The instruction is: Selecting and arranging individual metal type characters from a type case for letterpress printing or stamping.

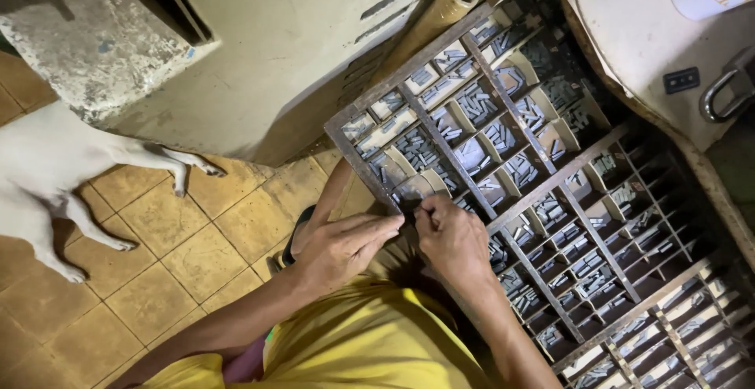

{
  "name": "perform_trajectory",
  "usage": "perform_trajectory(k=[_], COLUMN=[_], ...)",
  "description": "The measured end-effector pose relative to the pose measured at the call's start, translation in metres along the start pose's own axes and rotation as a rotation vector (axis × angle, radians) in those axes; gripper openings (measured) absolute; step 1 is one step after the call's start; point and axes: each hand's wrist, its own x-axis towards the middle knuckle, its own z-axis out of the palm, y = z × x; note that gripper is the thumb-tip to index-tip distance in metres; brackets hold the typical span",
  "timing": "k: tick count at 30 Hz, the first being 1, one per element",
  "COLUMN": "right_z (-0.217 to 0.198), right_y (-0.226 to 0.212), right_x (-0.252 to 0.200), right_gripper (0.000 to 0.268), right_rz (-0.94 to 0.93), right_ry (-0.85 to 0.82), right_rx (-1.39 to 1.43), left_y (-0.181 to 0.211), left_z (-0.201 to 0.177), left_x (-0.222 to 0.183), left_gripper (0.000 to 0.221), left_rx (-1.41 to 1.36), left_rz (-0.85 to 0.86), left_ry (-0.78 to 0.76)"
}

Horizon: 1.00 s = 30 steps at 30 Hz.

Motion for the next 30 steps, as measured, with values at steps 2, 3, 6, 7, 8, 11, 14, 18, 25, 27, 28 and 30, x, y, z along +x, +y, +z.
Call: perform_trajectory(k=[2, 3, 6, 7, 8, 11, 14, 18, 25, 27, 28, 30], right_z=[0.002, 0.003, 0.005, 0.003, 0.002, 0.008, 0.008, -0.002, -0.016, -0.012, -0.014, -0.018], right_y=[0.006, 0.009, 0.013, 0.010, 0.006, 0.015, 0.018, 0.029, 0.029, 0.030, 0.023, 0.011], right_x=[-0.004, -0.006, -0.004, -0.005, -0.006, 0.000, 0.002, 0.002, -0.012, -0.009, -0.011, -0.013], right_gripper=[0.020, 0.018, 0.017, 0.017, 0.018, 0.016, 0.010, 0.008, 0.009, 0.006, 0.006, 0.024], right_rz=[-0.031, -0.060, -0.061, -0.060, -0.103, -0.247, -0.415, -0.534, -0.394, -0.460, -0.460, -0.094], right_ry=[0.006, 0.010, 0.010, 0.011, 0.010, 0.083, 0.199, 0.276, 0.231, 0.327, 0.327, 0.127], right_rx=[0.021, 0.043, 0.037, 0.039, 0.031, -0.018, 0.014, 0.323, 0.433, 0.215, 0.216, -0.138], left_y=[-0.003, -0.005, -0.010, -0.011, -0.013, -0.013, -0.009, -0.013, -0.023, -0.021, -0.016, -0.006], left_z=[0.001, 0.002, 0.003, 0.004, 0.004, 0.001, 0.000, 0.002, 0.011, 0.004, 0.001, -0.004], left_x=[-0.001, -0.002, -0.002, -0.003, -0.004, -0.003, 0.001, -0.002, -0.003, -0.002, 0.000, 0.006], left_gripper=[0.025, 0.021, 0.022, 0.022, 0.022, 0.020, 0.018, 0.022, 0.022, 0.023, 0.023, 0.023], left_rx=[-0.030, -0.062, -0.082, -0.082, -0.062, -0.035, -0.069, -0.152, -0.102, -0.201, -0.200, -0.148], left_rz=[0.020, 0.038, 0.024, 0.025, 0.030, 0.037, 0.013, -0.008, 0.004, -0.031, -0.031, -0.056], left_ry=[0.008, 0.015, 0.009, 0.006, 0.010, 0.012, 0.020, 0.079, 0.038, 0.066, 0.066, 0.077])
